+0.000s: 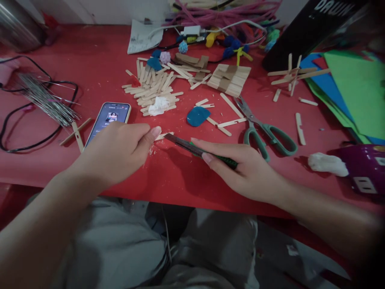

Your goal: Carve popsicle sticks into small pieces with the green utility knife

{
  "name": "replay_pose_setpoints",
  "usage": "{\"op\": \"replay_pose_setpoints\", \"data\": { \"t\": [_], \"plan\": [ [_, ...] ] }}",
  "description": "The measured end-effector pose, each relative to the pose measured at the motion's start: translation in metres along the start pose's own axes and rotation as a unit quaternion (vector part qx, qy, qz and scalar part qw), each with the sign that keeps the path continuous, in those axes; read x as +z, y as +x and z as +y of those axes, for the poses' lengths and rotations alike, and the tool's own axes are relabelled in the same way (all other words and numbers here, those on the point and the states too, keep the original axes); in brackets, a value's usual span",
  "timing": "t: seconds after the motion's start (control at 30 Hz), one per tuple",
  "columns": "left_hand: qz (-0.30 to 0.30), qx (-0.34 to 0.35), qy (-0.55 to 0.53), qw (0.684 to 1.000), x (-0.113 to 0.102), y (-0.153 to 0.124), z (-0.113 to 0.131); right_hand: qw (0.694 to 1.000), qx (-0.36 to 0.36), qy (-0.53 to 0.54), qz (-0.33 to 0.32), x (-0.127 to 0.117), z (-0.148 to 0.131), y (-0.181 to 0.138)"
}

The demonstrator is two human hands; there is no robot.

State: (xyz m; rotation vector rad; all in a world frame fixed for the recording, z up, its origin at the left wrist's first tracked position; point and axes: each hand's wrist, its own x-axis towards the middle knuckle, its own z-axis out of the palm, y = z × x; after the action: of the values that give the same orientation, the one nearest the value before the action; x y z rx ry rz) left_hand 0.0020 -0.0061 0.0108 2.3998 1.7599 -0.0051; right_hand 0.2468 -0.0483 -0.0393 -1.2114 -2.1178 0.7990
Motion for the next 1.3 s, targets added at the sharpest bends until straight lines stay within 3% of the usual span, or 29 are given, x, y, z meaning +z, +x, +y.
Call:
{"op": "replay_pose_setpoints", "data": {
  "t": [0.27,0.37,0.47,0.53,0.73,1.07,1.3],
  "plan": [
    [0.136,0.053,-0.062,0.987,0.0021,0.0018,-0.0018,1.000,0.013,0.001,-0.005,-0.0020,-0.0011,-0.0001],
    [0.161,0.062,-0.069,0.983,0.0015,0.0017,-0.0025,1.000,0.014,0.005,-0.007,-0.0019,-0.0011,-0.0004],
    [0.134,0.059,-0.071,0.987,-0.0022,0.0007,-0.0011,1.000,0.012,0.006,-0.006,-0.0023,-0.0014,-0.0001],
    [0.039,0.032,-0.046,0.998,-0.0041,0.0004,-0.0010,1.000,0.012,0.003,-0.002,-0.0026,-0.0020,0.0003],
    [-0.066,0.027,-0.055,0.996,0.0013,0.0016,-0.0071,1.000,0.020,-0.011,0.009,-0.0027,-0.0027,0.0009],
    [-0.043,0.008,-0.030,0.999,0.0015,-0.0001,-0.0021,1.000,-0.015,-0.007,0.012,-0.0012,-0.0006,-0.0007],
    [-0.034,0.018,-0.016,0.999,0.0032,-0.0003,0.0007,1.000,-0.002,-0.003,-0.001,-0.0006,-0.0025,-0.0019]
  ]
}}
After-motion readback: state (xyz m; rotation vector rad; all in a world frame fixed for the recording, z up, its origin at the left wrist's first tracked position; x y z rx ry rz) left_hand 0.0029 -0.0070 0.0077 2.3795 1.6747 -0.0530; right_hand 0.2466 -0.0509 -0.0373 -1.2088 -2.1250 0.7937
